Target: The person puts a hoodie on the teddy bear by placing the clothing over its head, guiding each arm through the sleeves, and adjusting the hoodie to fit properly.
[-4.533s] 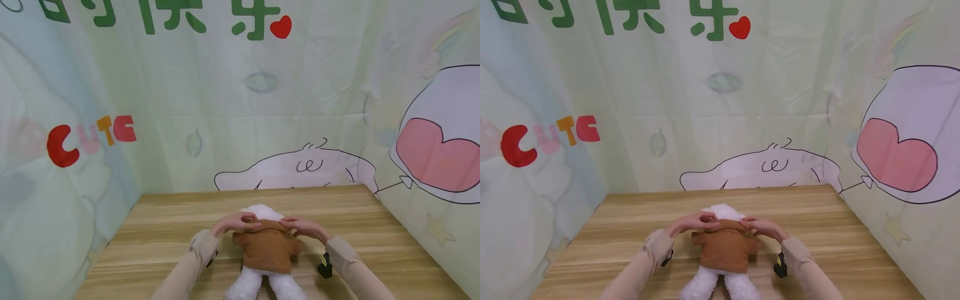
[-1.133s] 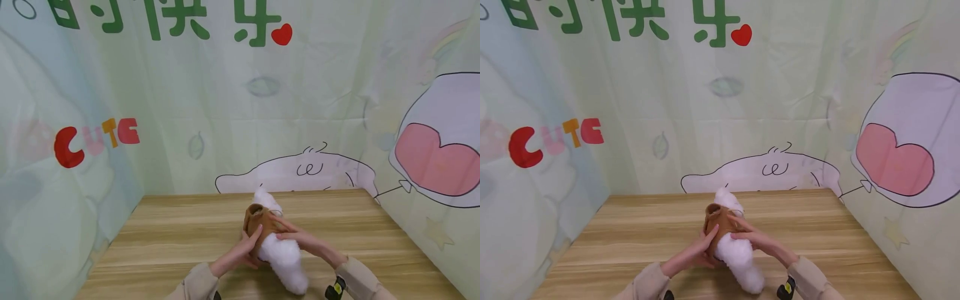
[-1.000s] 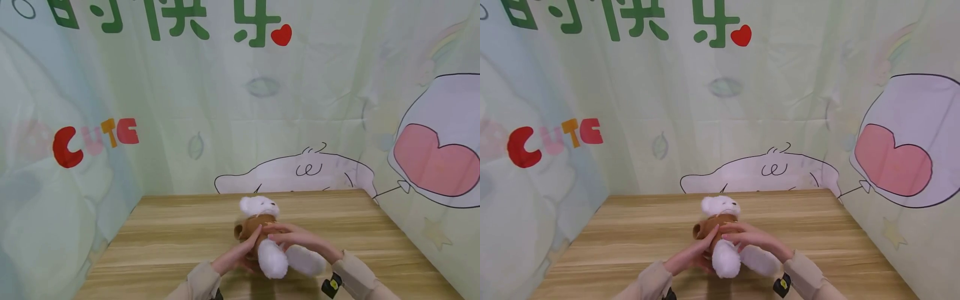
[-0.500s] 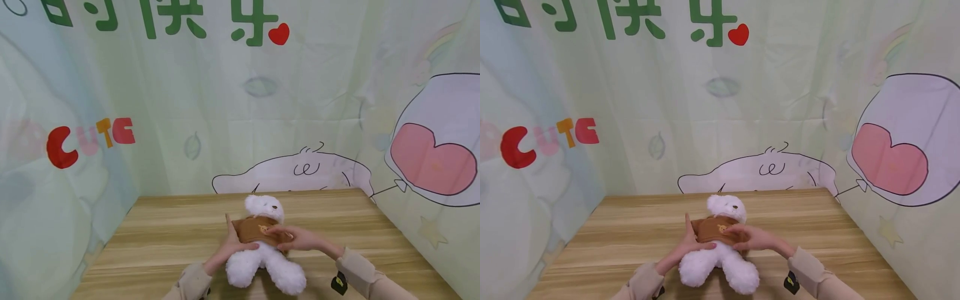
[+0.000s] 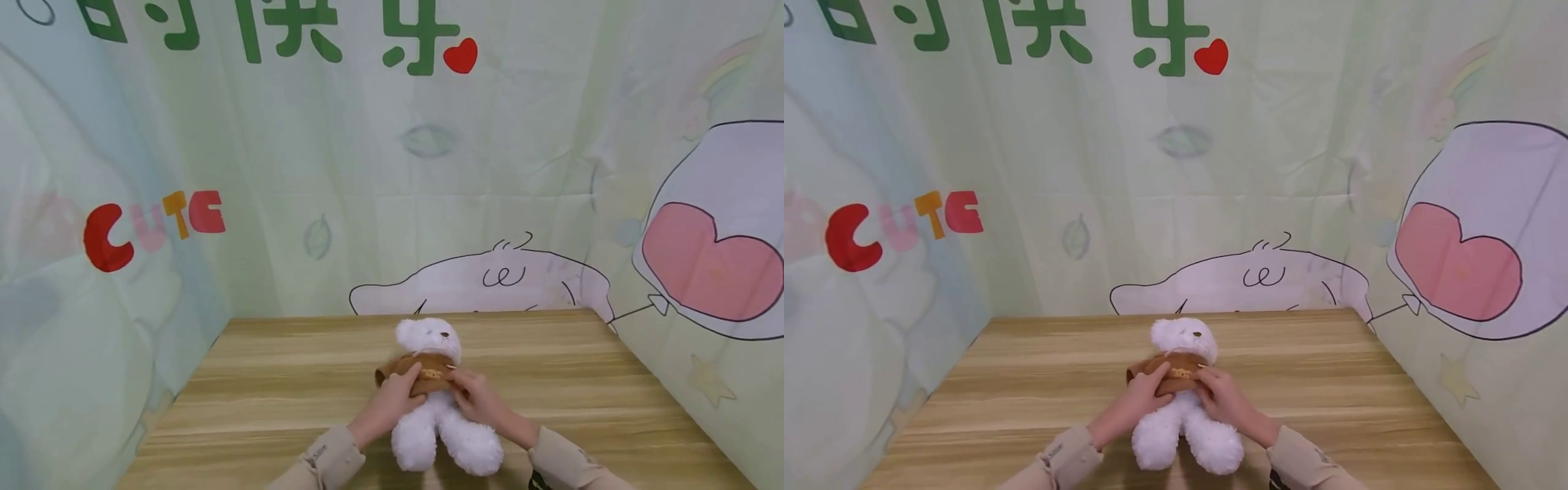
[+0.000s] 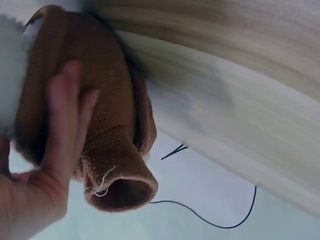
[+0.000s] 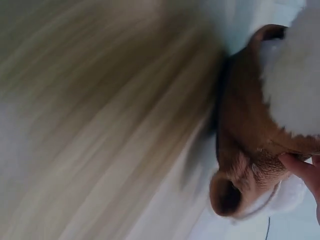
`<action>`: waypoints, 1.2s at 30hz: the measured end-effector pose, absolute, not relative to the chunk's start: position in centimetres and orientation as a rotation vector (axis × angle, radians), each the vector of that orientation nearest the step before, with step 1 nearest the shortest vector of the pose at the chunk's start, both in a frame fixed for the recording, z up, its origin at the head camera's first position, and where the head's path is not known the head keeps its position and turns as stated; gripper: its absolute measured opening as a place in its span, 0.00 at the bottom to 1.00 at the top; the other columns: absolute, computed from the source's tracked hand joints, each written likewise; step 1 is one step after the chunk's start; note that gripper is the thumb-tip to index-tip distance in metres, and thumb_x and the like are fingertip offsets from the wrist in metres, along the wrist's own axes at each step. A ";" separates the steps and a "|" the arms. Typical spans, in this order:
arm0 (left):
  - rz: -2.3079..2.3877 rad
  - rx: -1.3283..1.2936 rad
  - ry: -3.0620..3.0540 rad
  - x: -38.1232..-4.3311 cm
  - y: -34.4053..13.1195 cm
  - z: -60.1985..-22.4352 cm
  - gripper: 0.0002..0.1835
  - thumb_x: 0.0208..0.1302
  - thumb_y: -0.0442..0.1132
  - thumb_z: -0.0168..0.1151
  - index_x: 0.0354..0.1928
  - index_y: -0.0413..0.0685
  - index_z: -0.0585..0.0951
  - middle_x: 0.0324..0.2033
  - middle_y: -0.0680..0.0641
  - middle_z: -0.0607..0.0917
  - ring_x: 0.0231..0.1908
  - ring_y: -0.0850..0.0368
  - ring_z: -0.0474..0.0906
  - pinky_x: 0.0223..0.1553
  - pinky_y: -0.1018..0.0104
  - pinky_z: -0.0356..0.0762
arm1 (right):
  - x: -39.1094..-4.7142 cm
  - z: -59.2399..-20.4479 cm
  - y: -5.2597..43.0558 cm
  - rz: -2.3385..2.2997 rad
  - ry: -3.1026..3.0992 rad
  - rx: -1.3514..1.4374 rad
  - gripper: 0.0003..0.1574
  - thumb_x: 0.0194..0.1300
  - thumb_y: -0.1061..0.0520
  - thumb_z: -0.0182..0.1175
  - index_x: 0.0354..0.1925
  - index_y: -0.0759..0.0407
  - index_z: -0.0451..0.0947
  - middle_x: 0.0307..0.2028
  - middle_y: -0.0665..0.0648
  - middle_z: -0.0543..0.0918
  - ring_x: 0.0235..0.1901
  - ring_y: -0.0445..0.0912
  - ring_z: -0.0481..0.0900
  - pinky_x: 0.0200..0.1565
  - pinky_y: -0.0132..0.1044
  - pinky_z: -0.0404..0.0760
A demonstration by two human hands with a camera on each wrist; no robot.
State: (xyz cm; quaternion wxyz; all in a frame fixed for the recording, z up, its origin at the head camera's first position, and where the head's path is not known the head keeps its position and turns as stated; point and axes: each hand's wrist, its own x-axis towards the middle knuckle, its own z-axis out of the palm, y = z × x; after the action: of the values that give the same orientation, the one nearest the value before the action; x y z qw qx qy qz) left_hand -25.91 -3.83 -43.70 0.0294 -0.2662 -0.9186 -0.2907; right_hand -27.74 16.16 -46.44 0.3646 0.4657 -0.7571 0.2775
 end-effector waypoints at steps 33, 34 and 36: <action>-0.976 -0.450 -2.554 -24.2 -5.1 -45.7 0.21 0.45 0.30 0.67 0.42 0.46 0.69 0.42 0.31 0.64 0.44 0.38 0.63 0.36 0.52 0.71 | -26.9 -47.9 17.3 1.266 -2.596 0.482 0.40 0.44 0.59 0.66 0.53 0.68 0.60 0.38 0.67 0.76 0.34 0.48 0.73 0.31 0.32 0.70; -1.054 -0.424 -2.545 -24.4 -5.0 -45.7 0.23 0.44 0.29 0.67 0.42 0.45 0.68 0.41 0.33 0.64 0.42 0.40 0.64 0.36 0.54 0.71 | -26.9 -47.8 17.2 1.372 -2.606 0.424 0.38 0.44 0.60 0.66 0.52 0.69 0.60 0.36 0.66 0.77 0.33 0.46 0.74 0.30 0.31 0.71; -1.195 -0.384 -2.510 -24.6 -4.9 -45.6 0.26 0.42 0.27 0.67 0.44 0.41 0.65 0.39 0.36 0.63 0.40 0.47 0.64 0.36 0.61 0.71 | -27.0 -47.7 17.0 1.537 -2.588 0.319 0.36 0.44 0.63 0.65 0.50 0.69 0.60 0.34 0.65 0.78 0.30 0.44 0.74 0.30 0.29 0.72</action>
State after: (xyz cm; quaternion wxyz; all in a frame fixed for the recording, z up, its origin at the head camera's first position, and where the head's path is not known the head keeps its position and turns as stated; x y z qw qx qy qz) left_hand -24.61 -4.88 -45.61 0.1668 -0.1349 -0.8818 -0.4199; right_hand -26.97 17.03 -47.67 0.0574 0.1053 -0.8536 0.5069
